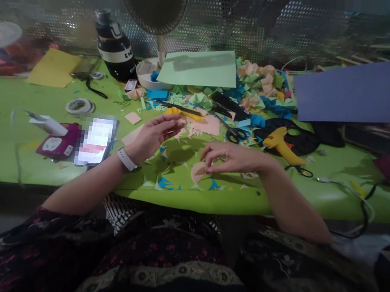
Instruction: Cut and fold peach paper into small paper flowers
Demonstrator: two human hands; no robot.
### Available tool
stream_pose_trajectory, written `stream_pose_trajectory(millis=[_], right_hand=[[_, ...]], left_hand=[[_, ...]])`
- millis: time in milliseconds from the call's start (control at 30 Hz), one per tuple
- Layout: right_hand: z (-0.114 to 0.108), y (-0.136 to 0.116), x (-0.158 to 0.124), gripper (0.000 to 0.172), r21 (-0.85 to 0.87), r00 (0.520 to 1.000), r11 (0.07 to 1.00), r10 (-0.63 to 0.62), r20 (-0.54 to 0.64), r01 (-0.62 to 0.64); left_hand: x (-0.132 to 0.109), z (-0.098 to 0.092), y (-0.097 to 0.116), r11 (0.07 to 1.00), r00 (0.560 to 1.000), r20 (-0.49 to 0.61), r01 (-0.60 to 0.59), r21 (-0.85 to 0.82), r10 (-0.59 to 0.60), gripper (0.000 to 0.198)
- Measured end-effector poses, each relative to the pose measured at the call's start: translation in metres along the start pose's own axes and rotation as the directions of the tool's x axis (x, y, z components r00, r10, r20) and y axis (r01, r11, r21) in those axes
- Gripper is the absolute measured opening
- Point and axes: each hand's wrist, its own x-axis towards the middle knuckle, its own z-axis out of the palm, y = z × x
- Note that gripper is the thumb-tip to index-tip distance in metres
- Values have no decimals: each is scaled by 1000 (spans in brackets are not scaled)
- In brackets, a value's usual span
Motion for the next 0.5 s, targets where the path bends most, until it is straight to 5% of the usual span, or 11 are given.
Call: stream_pose_trajectory(millis=[233,367,500], right_hand=[[12,0,7,19,-58,997,997,54,61,-51],[7,-6,4,23,13,972,998,68,-223,-67],[11,-3,7,27,87,811,996,71,-581,-26]], left_hand=[[-2,0,5,993,995,68,73,98,-80,16],[0,-4,6,991,997,67,40,125,-49,16],[-5,-1,7,971,981,120,125,202,-152,25]])
